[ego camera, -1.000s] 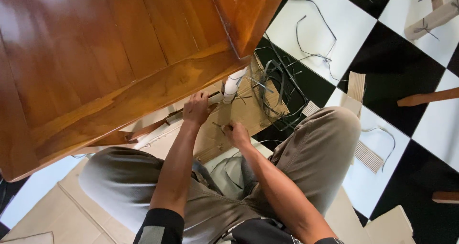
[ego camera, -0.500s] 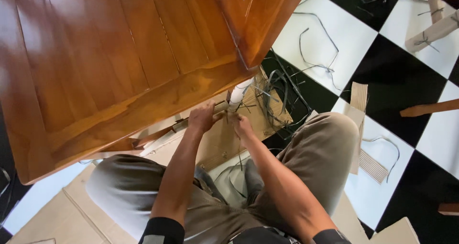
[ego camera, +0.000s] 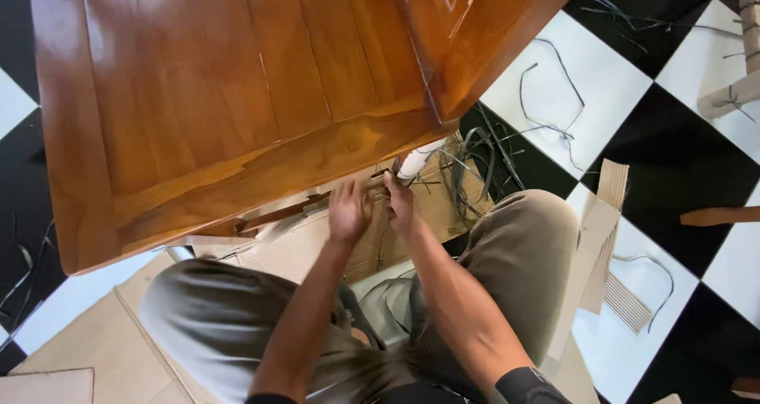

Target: Wrapping furniture legs with protective foam and securing them with plastic ties

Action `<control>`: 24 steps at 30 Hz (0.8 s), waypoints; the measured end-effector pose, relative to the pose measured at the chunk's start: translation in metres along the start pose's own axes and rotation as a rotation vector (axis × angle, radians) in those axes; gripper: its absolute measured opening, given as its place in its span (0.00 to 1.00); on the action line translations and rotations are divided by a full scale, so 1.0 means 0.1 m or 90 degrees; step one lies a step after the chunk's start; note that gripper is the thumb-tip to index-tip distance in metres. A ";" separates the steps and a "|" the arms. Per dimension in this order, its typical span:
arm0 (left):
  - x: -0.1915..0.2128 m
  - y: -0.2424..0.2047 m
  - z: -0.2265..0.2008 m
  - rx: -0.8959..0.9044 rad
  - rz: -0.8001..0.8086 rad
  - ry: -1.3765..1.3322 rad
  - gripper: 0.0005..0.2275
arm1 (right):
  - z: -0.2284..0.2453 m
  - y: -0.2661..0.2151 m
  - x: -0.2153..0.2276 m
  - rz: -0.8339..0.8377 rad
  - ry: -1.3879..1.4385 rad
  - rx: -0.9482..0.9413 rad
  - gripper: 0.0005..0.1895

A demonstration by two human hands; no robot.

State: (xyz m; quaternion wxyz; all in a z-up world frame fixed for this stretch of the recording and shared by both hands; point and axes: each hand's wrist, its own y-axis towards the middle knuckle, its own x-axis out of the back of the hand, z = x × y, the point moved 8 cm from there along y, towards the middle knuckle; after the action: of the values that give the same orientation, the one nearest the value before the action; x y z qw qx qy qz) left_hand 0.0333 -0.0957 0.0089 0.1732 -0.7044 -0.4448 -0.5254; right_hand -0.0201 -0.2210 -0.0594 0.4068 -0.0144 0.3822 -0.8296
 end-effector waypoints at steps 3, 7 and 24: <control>0.33 -0.27 -0.23 0.108 -0.027 -0.177 0.13 | -0.31 0.26 0.19 -0.044 -0.101 -0.033 0.36; -0.46 -0.83 0.40 0.481 0.011 -0.475 0.16 | -0.05 -0.09 0.00 -0.028 0.009 -0.022 0.25; 0.12 -0.89 1.14 0.778 -0.544 -1.055 0.17 | -0.02 -0.12 -0.02 -0.013 0.003 -0.030 0.23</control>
State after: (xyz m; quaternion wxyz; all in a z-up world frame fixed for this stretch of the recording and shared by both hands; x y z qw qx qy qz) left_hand 0.0289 0.0390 -0.0447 -0.0548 -0.4222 -0.8125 0.3982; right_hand -0.0273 -0.2141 -0.0528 0.3970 -0.0257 0.4022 -0.8246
